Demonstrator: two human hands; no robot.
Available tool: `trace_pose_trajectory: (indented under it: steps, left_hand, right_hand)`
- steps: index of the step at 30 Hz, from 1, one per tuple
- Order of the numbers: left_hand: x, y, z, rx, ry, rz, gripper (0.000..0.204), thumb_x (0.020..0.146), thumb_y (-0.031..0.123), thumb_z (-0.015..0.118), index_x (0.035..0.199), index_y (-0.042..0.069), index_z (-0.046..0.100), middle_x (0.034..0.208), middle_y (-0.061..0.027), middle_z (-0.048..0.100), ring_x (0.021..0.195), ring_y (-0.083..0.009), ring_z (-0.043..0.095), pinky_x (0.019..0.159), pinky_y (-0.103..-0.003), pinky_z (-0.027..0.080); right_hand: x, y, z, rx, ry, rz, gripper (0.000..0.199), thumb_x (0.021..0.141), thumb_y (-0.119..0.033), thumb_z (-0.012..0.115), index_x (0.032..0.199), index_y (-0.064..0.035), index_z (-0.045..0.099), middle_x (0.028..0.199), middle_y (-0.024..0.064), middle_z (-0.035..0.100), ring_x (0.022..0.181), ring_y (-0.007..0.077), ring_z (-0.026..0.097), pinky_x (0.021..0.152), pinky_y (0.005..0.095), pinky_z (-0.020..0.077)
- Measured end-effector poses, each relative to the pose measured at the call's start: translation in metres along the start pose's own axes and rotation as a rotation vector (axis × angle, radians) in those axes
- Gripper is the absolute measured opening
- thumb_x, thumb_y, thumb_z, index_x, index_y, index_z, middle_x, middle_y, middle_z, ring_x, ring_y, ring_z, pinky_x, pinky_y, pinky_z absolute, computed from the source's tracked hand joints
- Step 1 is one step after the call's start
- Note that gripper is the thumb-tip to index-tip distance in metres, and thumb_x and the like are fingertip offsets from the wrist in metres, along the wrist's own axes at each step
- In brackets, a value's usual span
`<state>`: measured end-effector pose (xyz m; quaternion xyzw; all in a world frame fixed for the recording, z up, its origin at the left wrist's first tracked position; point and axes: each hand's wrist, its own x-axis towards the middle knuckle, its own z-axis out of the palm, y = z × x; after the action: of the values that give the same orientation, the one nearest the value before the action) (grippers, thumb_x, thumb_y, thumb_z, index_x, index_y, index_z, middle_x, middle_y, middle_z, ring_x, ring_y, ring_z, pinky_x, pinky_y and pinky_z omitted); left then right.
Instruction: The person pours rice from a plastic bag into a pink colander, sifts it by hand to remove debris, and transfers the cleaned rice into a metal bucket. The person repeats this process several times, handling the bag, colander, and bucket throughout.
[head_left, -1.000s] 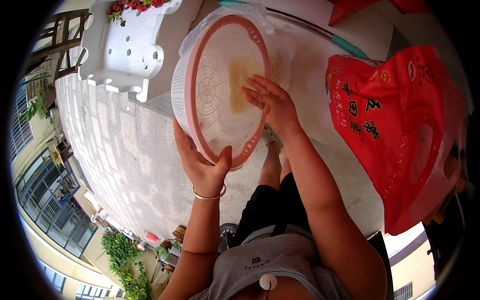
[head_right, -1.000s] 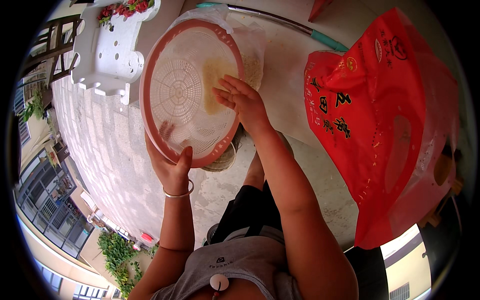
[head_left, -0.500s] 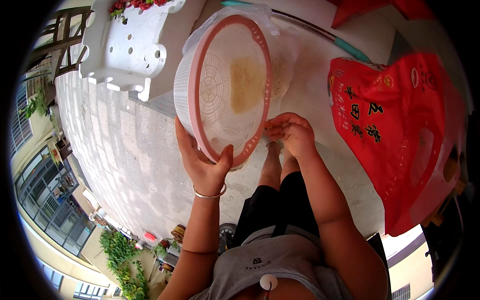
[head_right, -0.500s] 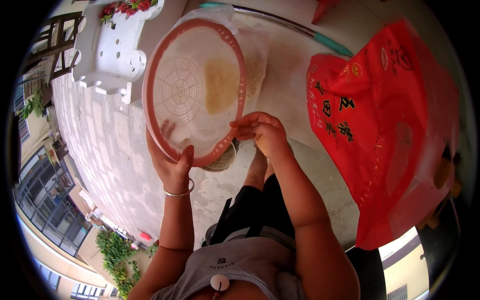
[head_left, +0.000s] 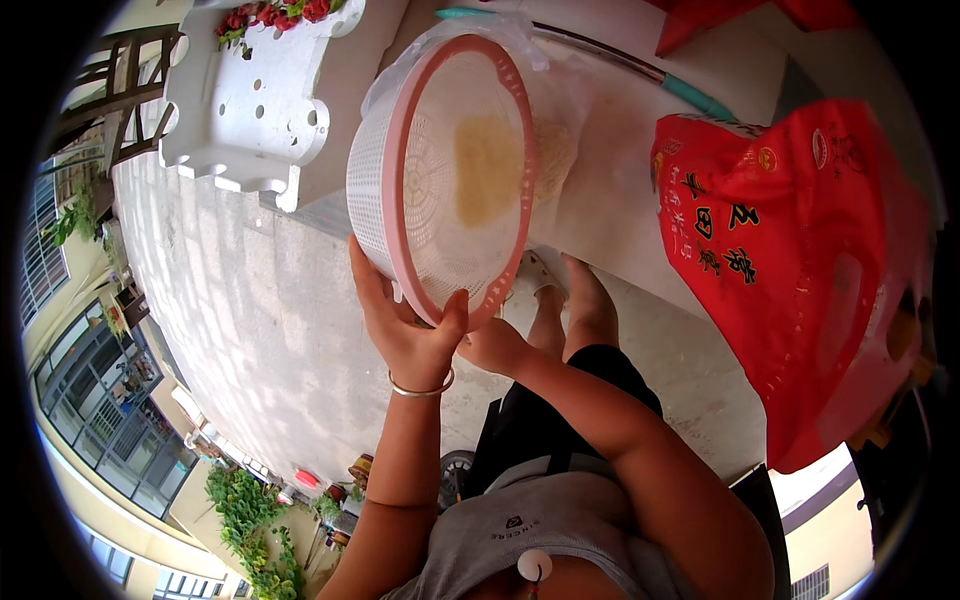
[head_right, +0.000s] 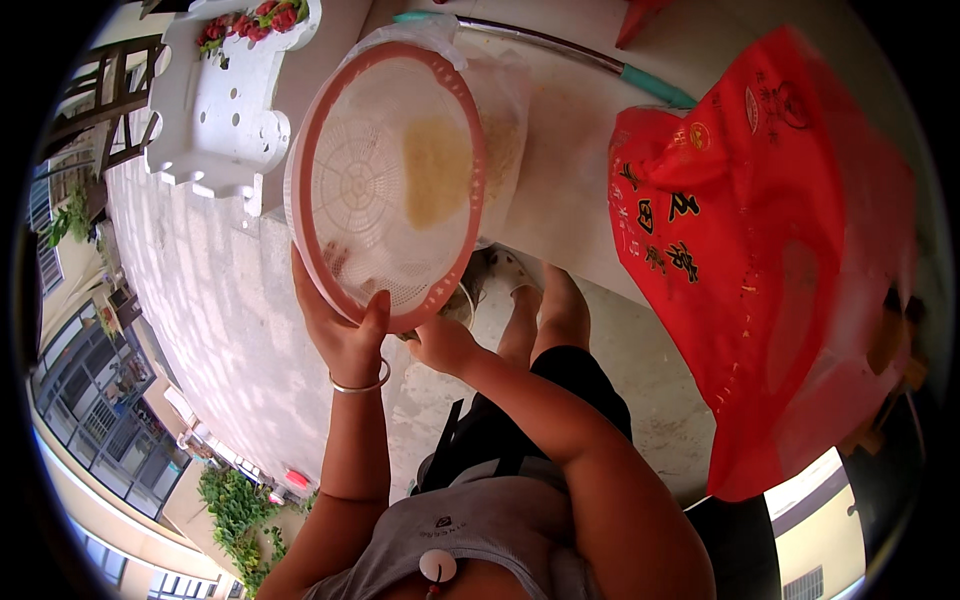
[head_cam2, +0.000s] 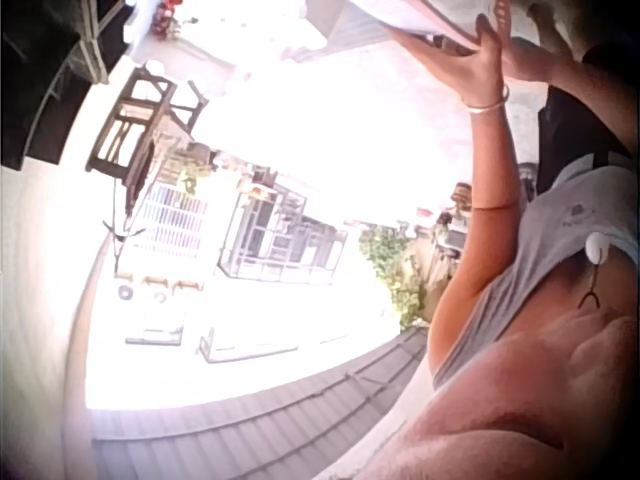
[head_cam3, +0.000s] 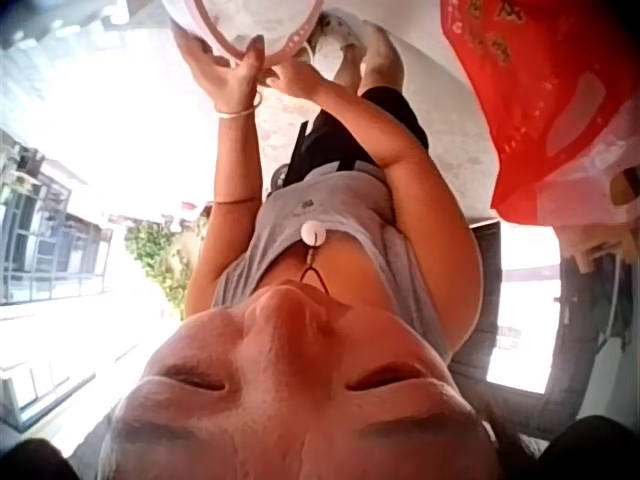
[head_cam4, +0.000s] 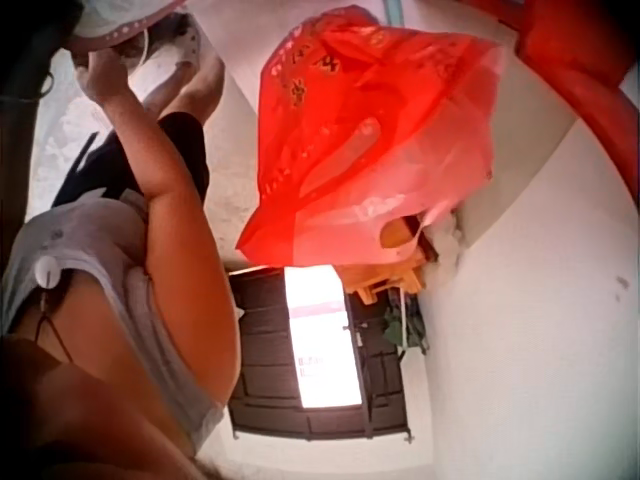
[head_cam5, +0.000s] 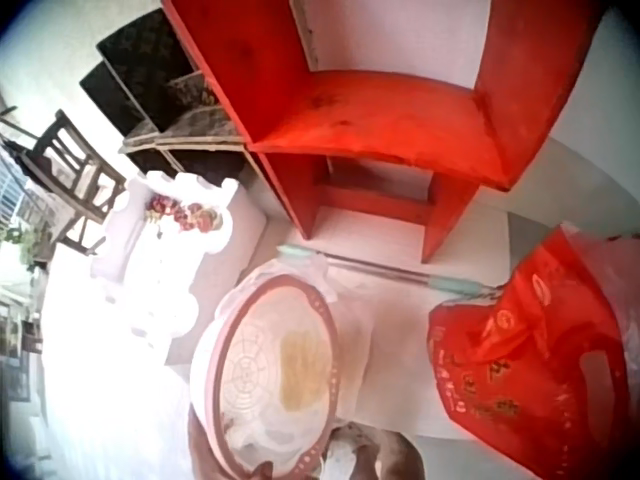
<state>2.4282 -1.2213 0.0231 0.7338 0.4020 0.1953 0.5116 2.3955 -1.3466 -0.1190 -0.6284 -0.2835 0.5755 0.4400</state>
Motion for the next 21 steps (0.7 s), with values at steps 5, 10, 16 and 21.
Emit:
trace_pose_trajectory:
  steps: [5, 10, 16, 21]
  left_hand:
    - [-0.001, 0.018, 0.01, -0.045, 0.005, 0.028, 0.108, 0.06, 0.004, 0.076, 0.148, -0.004, 0.014, 0.143, -0.0205, 0.033, 0.13, -0.0286, 0.04, 0.095, -0.04, 0.05]
    - [0.002, 0.011, 0.01, 0.064, 0.084, -0.085, 0.109, 0.059, 0.004, 0.077, 0.148, -0.003, 0.015, 0.142, -0.0212, 0.033, 0.129, -0.0288, 0.04, 0.089, -0.038, 0.053]
    - [0.004, 0.009, 0.008, 0.092, 0.122, -0.103, 0.106, 0.062, 0.006, 0.077, 0.148, -0.002, 0.016, 0.141, -0.0205, 0.036, 0.128, -0.0291, 0.041, 0.093, -0.039, 0.048]
    - [0.003, 0.01, 0.005, 0.113, 0.103, -0.091, 0.108, 0.06, 0.009, 0.078, 0.148, -0.002, 0.015, 0.143, -0.0226, 0.033, 0.13, -0.0304, 0.039, 0.089, -0.04, 0.053]
  right_hand:
    - [-0.003, 0.05, -0.057, -0.171, 0.258, 0.26, 0.028, 0.084, -0.015, 0.054, 0.104, 0.0026, 0.061, 0.097, 0.0227, 0.066, 0.095, 0.0356, 0.064, 0.083, 0.0436, 0.0503]
    - [0.007, 0.051, -0.075, 0.109, 0.426, 0.194, 0.027, 0.086, -0.012, 0.051, 0.105, 0.0043, 0.06, 0.102, 0.0209, 0.067, 0.099, 0.0308, 0.065, 0.085, 0.0379, 0.0511]
    - [0.007, 0.045, -0.075, 0.209, 0.408, 0.172, 0.024, 0.087, -0.013, 0.054, 0.104, 0.0043, 0.061, 0.102, 0.0198, 0.068, 0.098, 0.0277, 0.066, 0.084, 0.0348, 0.0514]
    - [0.008, 0.034, -0.084, 0.228, 0.461, 0.178, 0.018, 0.086, -0.014, 0.06, 0.094, 0.0023, 0.062, 0.09, 0.015, 0.069, 0.085, 0.0203, 0.067, 0.076, 0.0319, 0.0516]
